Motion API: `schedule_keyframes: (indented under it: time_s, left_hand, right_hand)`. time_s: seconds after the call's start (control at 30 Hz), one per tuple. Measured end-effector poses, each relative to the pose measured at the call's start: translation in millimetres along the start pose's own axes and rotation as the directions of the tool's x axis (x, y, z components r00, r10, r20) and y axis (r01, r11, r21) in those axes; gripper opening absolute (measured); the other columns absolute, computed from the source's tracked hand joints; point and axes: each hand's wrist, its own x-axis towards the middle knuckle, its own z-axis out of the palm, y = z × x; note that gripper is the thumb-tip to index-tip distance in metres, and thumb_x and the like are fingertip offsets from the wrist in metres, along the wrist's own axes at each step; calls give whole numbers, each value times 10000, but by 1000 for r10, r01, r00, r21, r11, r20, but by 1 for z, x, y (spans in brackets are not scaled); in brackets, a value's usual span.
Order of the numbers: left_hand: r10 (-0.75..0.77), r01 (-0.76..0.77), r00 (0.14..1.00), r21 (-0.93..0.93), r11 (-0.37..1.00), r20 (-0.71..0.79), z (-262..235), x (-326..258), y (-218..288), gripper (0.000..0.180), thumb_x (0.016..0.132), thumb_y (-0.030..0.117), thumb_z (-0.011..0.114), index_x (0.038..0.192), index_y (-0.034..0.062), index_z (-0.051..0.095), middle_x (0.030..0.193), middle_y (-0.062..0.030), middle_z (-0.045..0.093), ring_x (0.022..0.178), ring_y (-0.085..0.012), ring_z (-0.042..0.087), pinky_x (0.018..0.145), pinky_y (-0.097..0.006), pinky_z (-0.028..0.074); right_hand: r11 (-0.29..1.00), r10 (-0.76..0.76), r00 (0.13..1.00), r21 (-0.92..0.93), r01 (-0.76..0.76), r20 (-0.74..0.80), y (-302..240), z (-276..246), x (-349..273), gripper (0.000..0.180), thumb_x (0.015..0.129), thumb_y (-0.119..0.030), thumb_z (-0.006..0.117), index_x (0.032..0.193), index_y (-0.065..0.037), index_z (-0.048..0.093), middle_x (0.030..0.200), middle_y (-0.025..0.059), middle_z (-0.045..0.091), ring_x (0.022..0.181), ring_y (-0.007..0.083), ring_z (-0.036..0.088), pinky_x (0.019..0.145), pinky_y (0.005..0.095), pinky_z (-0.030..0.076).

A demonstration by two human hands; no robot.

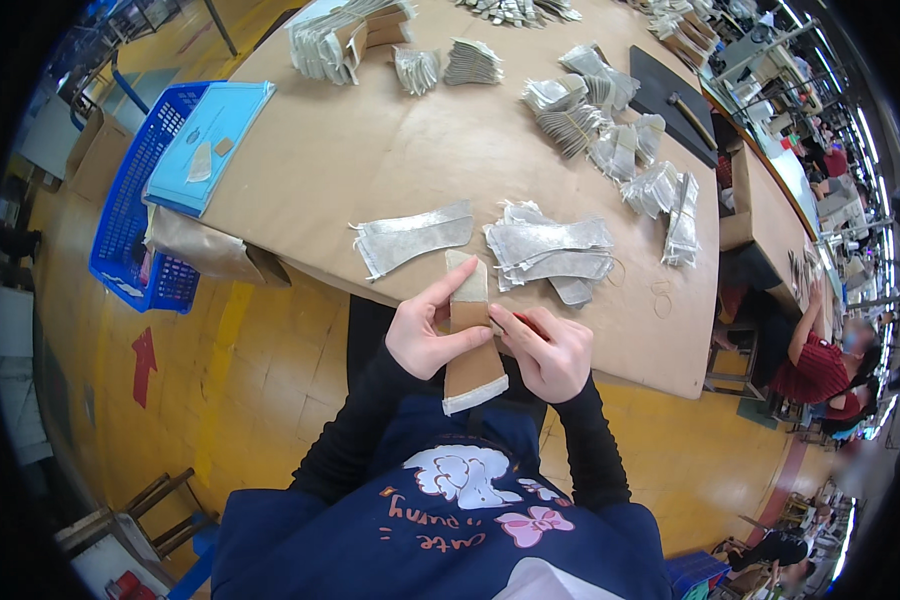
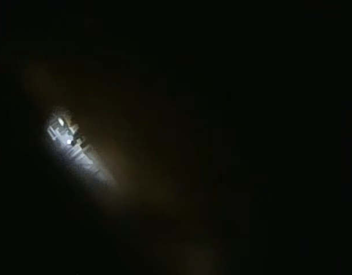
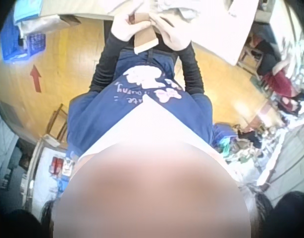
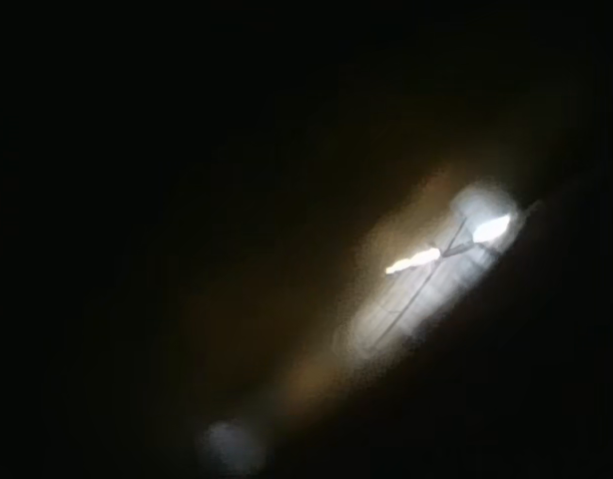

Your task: The person repeatedly picks up small white fabric pieces from a table and uses red-handled scissors to trim edges. Trimmed pieces are placed back on the table in a growing pile. The person handles the fabric one at a time and continues the trimming process throughout the clip.

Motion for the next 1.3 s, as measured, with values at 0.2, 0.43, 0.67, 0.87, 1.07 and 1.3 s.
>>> schedule_keyframes:
  time_s: [0.2, 0.43, 0.67, 0.87, 1.07, 1.3]
  left_hand:
    - [-66, 66, 998, 30, 997, 3, -3, 8, 7, 806, 771, -2, 705, 1426, -28, 237, 1171, -97, 575, 1017, -116, 558, 877, -252, 456]
    - [-142, 143, 990, 80, 987, -15, 6, 32, -2, 842, 750, -20, 717, 1426, -44, 216, 1252, -115, 525, 1043, -135, 556, 911, -279, 443]
    - [-159, 165, 986, 138, 977, -52, 12, 51, -3, 843, 757, -22, 706, 1429, -51, 196, 1254, -126, 526, 1070, -143, 547, 928, -274, 427]
    - [-167, 167, 986, 214, 962, -19, 13, 63, -9, 843, 765, -26, 697, 1431, -55, 182, 1255, -133, 520, 1079, -144, 536, 940, -270, 413]
    - [-144, 142, 990, 215, 966, -6, 17, 68, -13, 816, 759, -17, 692, 1422, -54, 219, 1195, -145, 564, 1040, -141, 562, 892, -264, 447]
    - [-150, 150, 989, 158, 976, -7, 20, 70, -13, 807, 767, 1, 696, 1419, -59, 224, 1198, -141, 568, 1037, -140, 564, 885, -261, 455]
  right_hand:
    - [1000, -5, 1000, 27, 4, 17, 7, 5, 6, 430, 691, -90, 685, 1112, -177, 670, 740, 12, 574, 481, 163, 508, 449, 277, 412]
    - [998, 3, 1000, 65, -4, 9, 38, 10, 3, 426, 663, -61, 678, 1075, -172, 685, 743, 18, 585, 488, 160, 514, 453, 275, 421]
    - [957, 190, 979, 237, -169, -70, 64, 16, 3, 392, 682, -62, 694, 1064, -149, 685, 739, 34, 615, 524, 172, 557, 468, 279, 435]
    - [966, 143, 988, 209, -152, 55, 71, 14, 2, 418, 694, -89, 706, 1109, -122, 666, 744, 15, 608, 527, 160, 562, 474, 269, 431]
    - [940, 223, 974, 257, -226, 39, 75, 9, 1, 417, 707, -111, 705, 1120, -135, 662, 738, 0, 597, 516, 145, 547, 464, 271, 423]
    - [965, 173, 983, 186, -183, 69, 74, 11, 1, 427, 706, -115, 701, 1128, -157, 660, 737, 1, 583, 519, 149, 542, 467, 278, 425]
